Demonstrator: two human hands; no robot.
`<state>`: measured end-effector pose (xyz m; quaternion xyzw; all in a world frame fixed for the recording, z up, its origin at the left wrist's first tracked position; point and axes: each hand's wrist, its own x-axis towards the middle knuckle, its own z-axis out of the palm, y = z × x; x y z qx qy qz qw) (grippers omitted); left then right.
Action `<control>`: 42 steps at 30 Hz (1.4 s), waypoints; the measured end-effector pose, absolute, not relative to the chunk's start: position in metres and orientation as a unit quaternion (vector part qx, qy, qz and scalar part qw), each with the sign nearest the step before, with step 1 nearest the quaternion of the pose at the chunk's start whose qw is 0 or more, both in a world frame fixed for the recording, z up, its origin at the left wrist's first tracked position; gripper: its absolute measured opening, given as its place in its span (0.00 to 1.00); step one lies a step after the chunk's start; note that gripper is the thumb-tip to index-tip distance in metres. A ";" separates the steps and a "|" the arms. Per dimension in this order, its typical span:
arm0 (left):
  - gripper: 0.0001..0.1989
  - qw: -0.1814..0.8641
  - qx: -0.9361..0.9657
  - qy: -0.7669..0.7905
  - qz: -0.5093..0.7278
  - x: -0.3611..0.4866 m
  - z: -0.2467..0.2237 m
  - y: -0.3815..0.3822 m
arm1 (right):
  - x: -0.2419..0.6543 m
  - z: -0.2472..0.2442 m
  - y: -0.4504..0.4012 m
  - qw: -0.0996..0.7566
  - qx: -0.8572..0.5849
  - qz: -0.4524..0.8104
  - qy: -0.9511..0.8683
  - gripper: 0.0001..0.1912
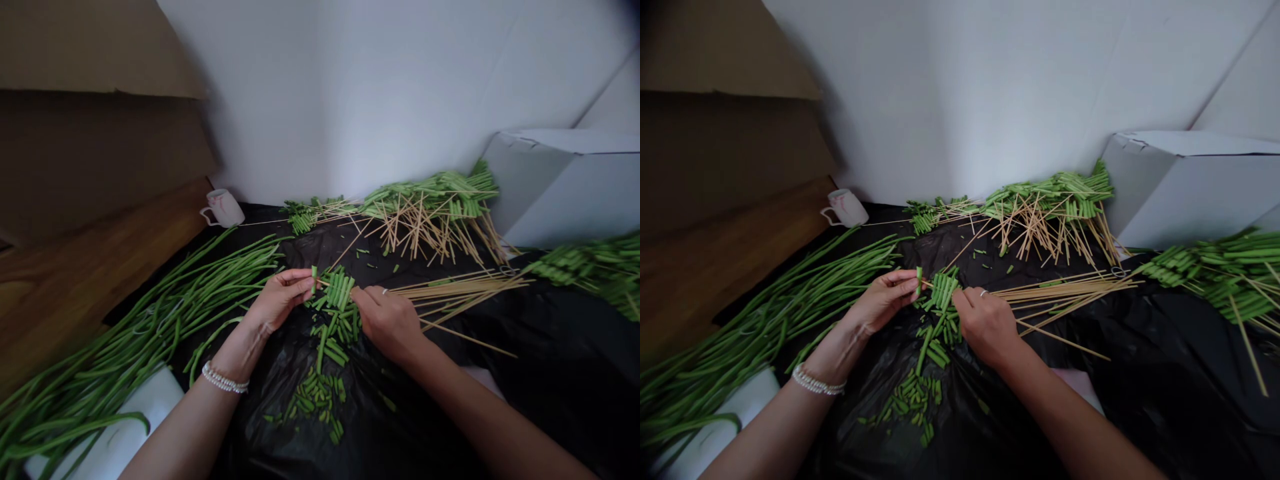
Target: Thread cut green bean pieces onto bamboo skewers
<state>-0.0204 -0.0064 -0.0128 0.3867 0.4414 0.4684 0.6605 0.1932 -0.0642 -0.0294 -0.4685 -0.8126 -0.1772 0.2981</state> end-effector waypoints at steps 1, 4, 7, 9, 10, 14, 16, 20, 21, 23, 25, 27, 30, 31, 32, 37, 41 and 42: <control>0.16 0.654 0.391 0.444 0.472 -0.020 -0.013 -0.007 | 0.193 -0.029 -0.065 0.297 -0.468 -0.176 -0.813 0.11; 0.15 0.641 0.407 0.449 0.470 -0.019 -0.013 -0.008 | 0.192 -0.030 -0.066 0.291 -0.470 -0.168 -0.816 0.11; 0.15 0.637 0.425 0.452 0.457 -0.017 -0.013 -0.009 | 0.191 -0.031 -0.066 0.287 -0.471 -0.163 -0.818 0.11; 0.16 0.634 0.430 0.452 0.457 -0.016 -0.013 -0.010 | 0.191 -0.031 -0.066 0.289 -0.471 -0.165 -0.817 0.11; 0.16 0.635 0.430 0.450 0.458 -0.016 -0.013 -0.010 | 0.191 -0.031 -0.066 0.290 -0.471 -0.167 -0.816 0.11; 0.14 0.653 0.419 0.451 0.442 -0.015 -0.012 -0.011 | 0.192 -0.031 -0.065 0.291 -0.476 -0.168 -0.813 0.11; 0.14 0.668 0.408 0.452 0.428 -0.016 -0.011 -0.011 | 0.192 -0.030 -0.065 0.294 -0.480 -0.167 -0.810 0.11; 0.15 0.703 0.376 0.439 0.414 -0.016 -0.010 -0.011 | 0.191 -0.030 -0.066 0.305 -0.475 -0.161 -0.810 0.11; 0.15 0.710 0.369 0.437 0.411 -0.016 -0.010 -0.011 | 0.191 -0.030 -0.066 0.306 -0.473 -0.160 -0.810 0.11; 0.14 0.720 0.362 0.433 0.405 -0.016 -0.010 -0.011 | 0.191 -0.031 -0.066 0.306 -0.472 -0.160 -0.811 0.12; 0.13 0.723 0.361 0.431 0.402 -0.016 -0.011 -0.012 | 0.191 -0.031 -0.067 0.305 -0.474 -0.158 -0.811 0.12; 0.13 0.722 0.365 0.431 0.400 -0.015 -0.012 -0.012 | 0.190 -0.032 -0.067 0.303 -0.475 -0.154 -0.812 0.12; 0.14 0.713 0.374 0.437 0.401 -0.015 -0.012 -0.012 | 0.190 -0.033 -0.066 0.298 -0.477 -0.148 -0.813 0.11; 0.14 0.709 0.377 0.440 0.402 -0.014 -0.012 -0.013 | 0.190 -0.034 -0.066 0.297 -0.478 -0.147 -0.813 0.11; 0.14 0.705 0.378 0.442 0.404 -0.014 -0.012 -0.013 | 0.190 -0.034 -0.066 0.296 -0.479 -0.145 -0.814 0.11; 0.14 0.700 0.384 0.442 0.408 -0.013 -0.013 -0.013 | 0.190 -0.037 -0.064 0.291 -0.483 -0.130 -0.815 0.11; 0.14 0.701 0.385 0.446 0.402 -0.013 -0.015 -0.013 | 0.190 -0.037 -0.065 0.292 -0.482 -0.120 -0.817 0.11; 0.14 0.701 0.384 0.449 0.400 -0.012 -0.015 -0.013 | 0.189 -0.037 -0.065 0.292 -0.480 -0.120 -0.819 0.11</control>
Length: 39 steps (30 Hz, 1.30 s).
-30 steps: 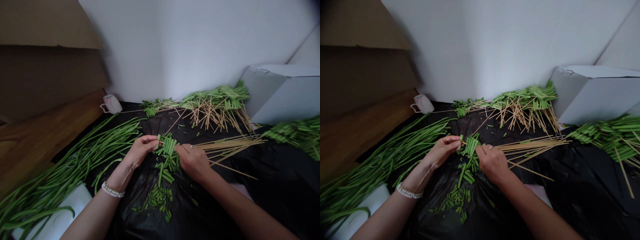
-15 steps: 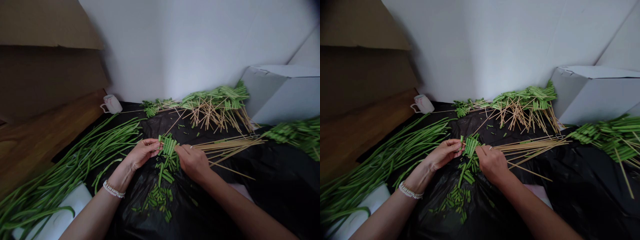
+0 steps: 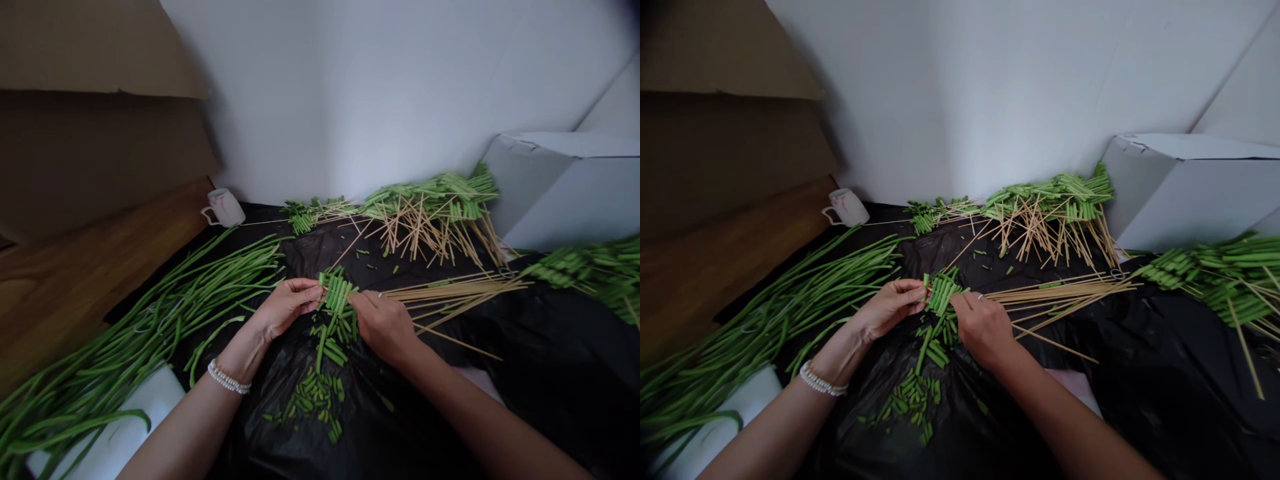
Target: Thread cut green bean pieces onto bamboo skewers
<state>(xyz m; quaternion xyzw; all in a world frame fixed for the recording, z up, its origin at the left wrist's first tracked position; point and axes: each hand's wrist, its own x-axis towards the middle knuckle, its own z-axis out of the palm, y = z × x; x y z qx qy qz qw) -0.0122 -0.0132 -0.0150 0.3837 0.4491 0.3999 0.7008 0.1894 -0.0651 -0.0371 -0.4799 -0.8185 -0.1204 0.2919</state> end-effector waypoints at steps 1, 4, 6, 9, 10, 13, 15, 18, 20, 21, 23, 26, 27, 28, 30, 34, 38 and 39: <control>0.14 0.700 0.382 0.453 0.398 -0.012 -0.015 -0.013 | 0.189 -0.037 -0.065 0.292 -0.477 -0.123 -0.820 0.12; 0.14 0.698 0.375 0.464 0.397 -0.009 -0.015 -0.015 | 0.188 -0.036 -0.065 0.296 -0.471 -0.134 -0.820 0.12; 0.14 0.695 0.378 0.461 0.401 -0.008 -0.014 -0.016 | 0.188 -0.036 -0.065 0.300 -0.469 -0.142 -0.818 0.12; 0.13 0.683 0.402 0.450 0.411 -0.008 -0.010 -0.017 | 0.189 -0.035 -0.063 0.303 -0.461 -0.160 -0.819 0.12; 0.13 0.675 0.410 0.448 0.419 -0.010 -0.009 -0.017 | 0.190 -0.035 -0.062 0.303 -0.459 -0.168 -0.819 0.13; 0.13 0.641 0.417 0.444 0.466 -0.017 -0.005 -0.012 | 0.195 -0.034 -0.059 0.298 -0.465 -0.192 -0.811 0.14; 0.14 0.611 0.424 0.445 0.499 -0.023 -0.005 -0.007 | 0.200 -0.034 -0.057 0.298 -0.482 -0.203 -0.798 0.14; 0.13 0.502 0.490 0.482 0.525 -0.030 -0.009 0.000 | 0.208 -0.033 -0.053 0.298 -0.515 -0.222 -0.772 0.14; 0.11 0.403 0.565 0.515 0.504 -0.033 -0.014 0.002 | 0.212 -0.033 -0.050 0.290 -0.531 -0.230 -0.762 0.13; 0.10 0.362 0.599 0.524 0.485 -0.033 -0.017 0.003 | 0.213 -0.033 -0.049 0.285 -0.536 -0.233 -0.760 0.13; 0.07 0.306 0.665 0.518 0.443 -0.031 -0.022 0.003 | 0.215 -0.033 -0.048 0.278 -0.542 -0.237 -0.757 0.12; 0.08 0.235 0.765 0.463 0.380 -0.026 -0.027 0.001 | 0.214 -0.032 -0.048 0.274 -0.544 -0.238 -0.756 0.12; 0.10 0.212 0.794 0.441 0.360 -0.024 -0.028 0.000 | 0.214 -0.032 -0.049 0.272 -0.544 -0.238 -0.757 0.12; 0.12 0.189 0.817 0.424 0.341 -0.022 -0.028 0.000 | 0.213 -0.032 -0.049 0.271 -0.544 -0.238 -0.758 0.12; 0.14 0.152 0.848 0.405 0.307 -0.018 -0.030 -0.001 | 0.212 -0.032 -0.050 0.270 -0.543 -0.237 -0.759 0.12; 0.14 0.100 0.875 0.402 0.251 -0.013 -0.034 0.000 | 0.211 -0.031 -0.051 0.273 -0.542 -0.235 -0.759 0.12; 0.11 0.075 0.877 0.409 0.242 -0.011 -0.037 0.000 | 0.210 -0.029 -0.053 0.268 -0.540 -0.231 -0.764 0.13; 0.10 0.077 0.875 0.411 0.244 -0.011 -0.037 0.000 | 0.210 -0.028 -0.053 0.268 -0.540 -0.230 -0.764 0.13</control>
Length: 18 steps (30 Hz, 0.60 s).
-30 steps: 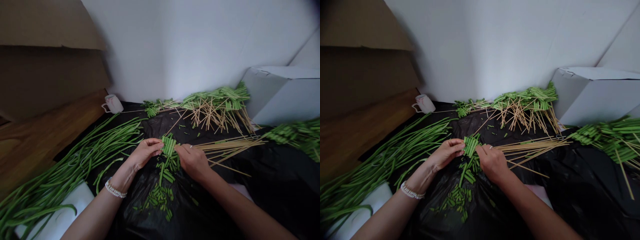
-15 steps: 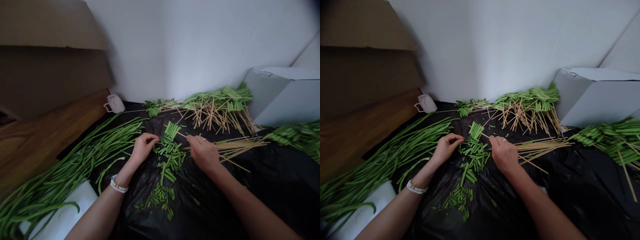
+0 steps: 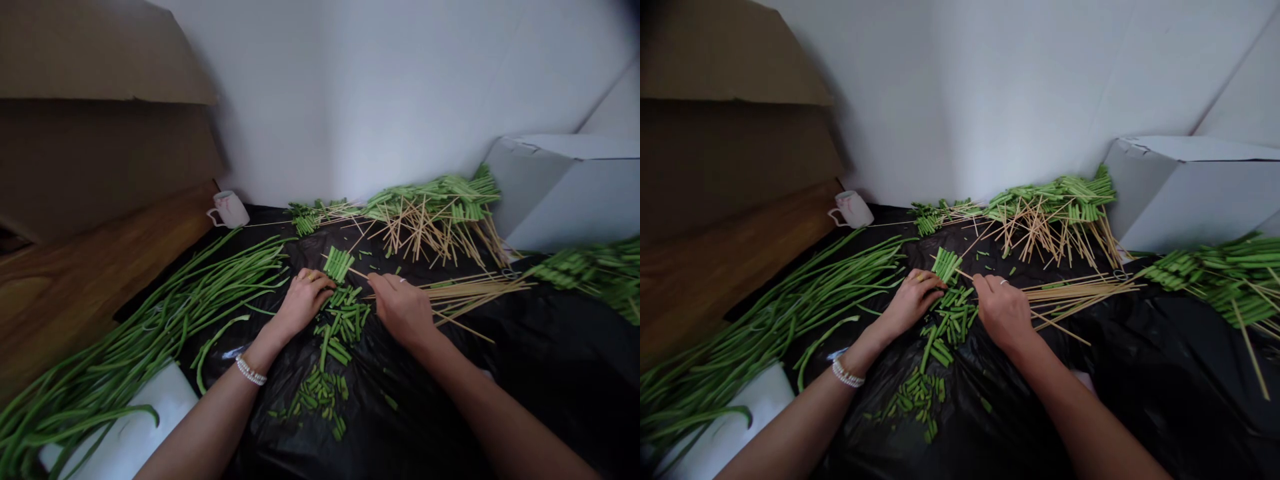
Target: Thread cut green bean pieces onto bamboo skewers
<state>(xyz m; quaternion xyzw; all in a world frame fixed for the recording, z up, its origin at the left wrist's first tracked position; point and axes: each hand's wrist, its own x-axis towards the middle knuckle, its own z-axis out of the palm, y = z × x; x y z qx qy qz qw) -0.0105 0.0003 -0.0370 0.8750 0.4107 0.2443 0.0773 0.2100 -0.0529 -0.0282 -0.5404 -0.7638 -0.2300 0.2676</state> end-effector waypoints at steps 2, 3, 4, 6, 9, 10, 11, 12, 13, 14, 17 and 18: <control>0.07 0.087 0.872 0.411 0.250 -0.010 -0.038 0.000 | 0.210 -0.027 -0.053 0.268 -0.541 -0.229 -0.764 0.13; 0.06 0.093 0.871 0.411 0.254 -0.009 -0.038 0.001 | 0.210 -0.027 -0.054 0.268 -0.540 -0.228 -0.765 0.13; 0.05 0.097 0.869 0.409 0.260 -0.009 -0.038 0.001 | 0.210 -0.027 -0.054 0.269 -0.539 -0.228 -0.765 0.13; 0.05 0.100 0.868 0.406 0.269 -0.008 -0.040 0.002 | 0.210 -0.027 -0.054 0.271 -0.536 -0.227 -0.767 0.12; 0.07 0.090 0.872 0.405 0.261 -0.006 -0.040 0.002 | 0.210 -0.027 -0.054 0.273 -0.534 -0.229 -0.767 0.12; 0.07 0.087 0.874 0.405 0.253 -0.006 -0.040 0.002 | 0.210 -0.028 -0.054 0.273 -0.534 -0.229 -0.767 0.12; 0.08 0.085 0.876 0.406 0.245 -0.005 -0.040 0.001 | 0.210 -0.028 -0.053 0.273 -0.533 -0.229 -0.767 0.12; 0.08 0.083 0.876 0.408 0.242 -0.005 -0.039 0.000 | 0.210 -0.028 -0.053 0.274 -0.532 -0.229 -0.767 0.12; 0.08 0.083 0.874 0.412 0.244 -0.005 -0.039 -0.001 | 0.210 -0.028 -0.053 0.275 -0.532 -0.229 -0.768 0.12; 0.08 0.084 0.869 0.417 0.253 -0.005 -0.038 -0.001 | 0.210 -0.028 -0.053 0.277 -0.531 -0.229 -0.767 0.12; 0.07 0.113 0.828 0.447 0.319 -0.009 -0.037 -0.001 | 0.210 -0.028 -0.053 0.282 -0.531 -0.227 -0.766 0.12; 0.06 0.140 0.802 0.464 0.348 -0.010 -0.037 0.000 | 0.210 -0.028 -0.053 0.285 -0.530 -0.227 -0.766 0.12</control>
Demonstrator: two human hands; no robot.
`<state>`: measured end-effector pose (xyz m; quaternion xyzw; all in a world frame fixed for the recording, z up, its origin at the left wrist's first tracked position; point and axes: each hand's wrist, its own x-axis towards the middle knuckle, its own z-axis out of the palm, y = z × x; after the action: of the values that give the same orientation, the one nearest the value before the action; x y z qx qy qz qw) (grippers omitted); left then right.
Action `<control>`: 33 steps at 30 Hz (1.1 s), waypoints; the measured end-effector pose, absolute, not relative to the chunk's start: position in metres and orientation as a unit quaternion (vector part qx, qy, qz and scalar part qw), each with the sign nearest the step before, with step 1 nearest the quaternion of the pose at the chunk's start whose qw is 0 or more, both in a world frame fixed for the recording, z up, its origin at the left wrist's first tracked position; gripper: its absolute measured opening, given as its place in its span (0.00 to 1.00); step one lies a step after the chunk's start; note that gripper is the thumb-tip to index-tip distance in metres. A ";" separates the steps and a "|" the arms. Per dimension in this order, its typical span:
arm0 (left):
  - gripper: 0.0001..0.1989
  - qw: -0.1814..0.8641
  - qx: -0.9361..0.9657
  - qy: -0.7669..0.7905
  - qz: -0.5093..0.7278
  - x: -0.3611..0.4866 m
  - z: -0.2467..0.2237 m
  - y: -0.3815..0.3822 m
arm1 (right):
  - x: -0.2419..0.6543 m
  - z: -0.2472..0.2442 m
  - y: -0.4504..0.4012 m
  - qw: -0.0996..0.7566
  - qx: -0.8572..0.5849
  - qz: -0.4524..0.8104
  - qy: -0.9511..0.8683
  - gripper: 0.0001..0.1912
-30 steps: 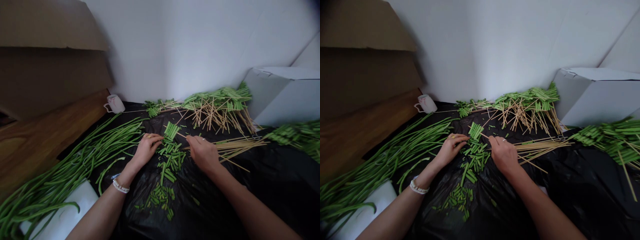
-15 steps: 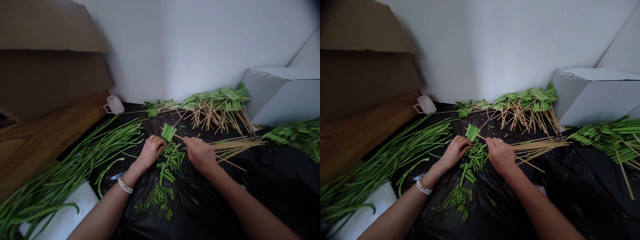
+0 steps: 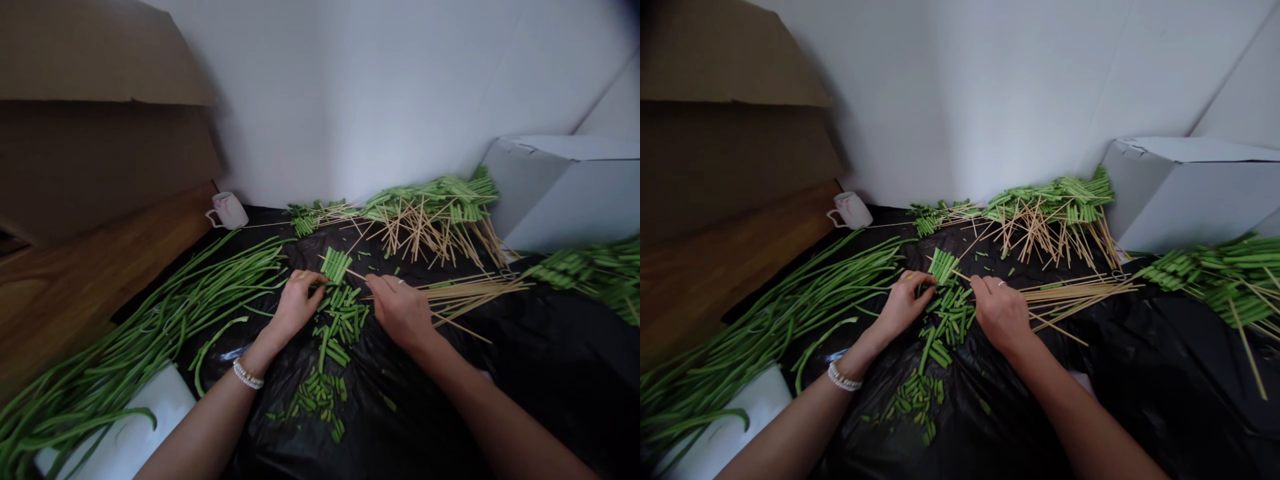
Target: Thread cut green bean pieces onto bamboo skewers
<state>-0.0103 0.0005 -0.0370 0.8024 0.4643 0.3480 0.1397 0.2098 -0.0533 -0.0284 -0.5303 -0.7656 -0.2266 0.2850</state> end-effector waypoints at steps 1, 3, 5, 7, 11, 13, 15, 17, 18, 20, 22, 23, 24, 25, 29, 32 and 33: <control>0.06 0.179 0.770 0.483 0.377 -0.012 -0.037 0.002 | 0.210 -0.028 -0.053 0.287 -0.529 -0.227 -0.765 0.12; 0.07 0.286 0.685 0.510 0.435 -0.016 -0.036 0.005 | 0.209 -0.028 -0.053 0.292 -0.526 -0.228 -0.766 0.12; 0.11 0.416 0.580 0.502 0.488 -0.019 -0.034 0.007 | 0.209 -0.028 -0.054 0.294 -0.519 -0.229 -0.769 0.12; 0.14 0.532 0.466 0.471 0.526 -0.020 -0.031 0.008 | 0.208 -0.027 -0.055 0.295 -0.512 -0.224 -0.775 0.12; 0.14 0.649 0.337 0.413 0.542 -0.021 -0.024 0.007 | 0.206 -0.027 -0.057 0.292 -0.504 -0.212 -0.785 0.12; 0.13 0.668 0.320 0.398 0.541 -0.021 -0.023 0.007 | 0.205 -0.027 -0.057 0.286 -0.504 -0.212 -0.787 0.12; 0.13 0.679 0.309 0.391 0.540 -0.020 -0.023 0.007 | 0.204 -0.028 -0.058 0.280 -0.505 -0.211 -0.789 0.12; 0.13 0.681 0.306 0.389 0.540 -0.020 -0.023 0.007 | 0.204 -0.028 -0.058 0.277 -0.505 -0.208 -0.791 0.12; 0.13 0.681 0.307 0.388 0.540 -0.020 -0.023 0.007 | 0.204 -0.027 -0.058 0.275 -0.505 -0.208 -0.791 0.12; 0.14 0.680 0.313 0.387 0.538 -0.020 -0.024 0.007 | 0.203 -0.027 -0.058 0.271 -0.505 -0.208 -0.792 0.12; 0.14 0.680 0.321 0.385 0.535 -0.020 -0.024 0.007 | 0.203 -0.027 -0.058 0.265 -0.507 -0.209 -0.793 0.12; 0.15 0.680 0.326 0.385 0.533 -0.020 -0.023 0.006 | 0.203 -0.027 -0.058 0.263 -0.509 -0.209 -0.792 0.12; 0.15 0.680 0.329 0.384 0.532 -0.020 -0.023 0.006 | 0.203 -0.027 -0.058 0.261 -0.511 -0.209 -0.792 0.13; 0.15 0.679 0.331 0.384 0.531 -0.020 -0.023 0.006 | 0.203 -0.027 -0.058 0.259 -0.513 -0.208 -0.791 0.13; 0.14 0.670 0.341 0.387 0.534 -0.019 -0.023 0.006 | 0.202 -0.026 -0.058 0.254 -0.515 -0.203 -0.793 0.12; 0.14 0.671 0.338 0.388 0.534 -0.020 -0.023 0.006 | 0.202 -0.027 -0.058 0.258 -0.512 -0.205 -0.794 0.12; 0.14 0.674 0.333 0.388 0.533 -0.020 -0.023 0.006 | 0.202 -0.027 -0.059 0.260 -0.510 -0.206 -0.794 0.12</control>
<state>-0.0198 0.0062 -0.0228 0.3328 0.3879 0.5332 0.6741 0.2020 -0.0585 -0.0266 -0.5099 -0.7939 -0.2057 0.2596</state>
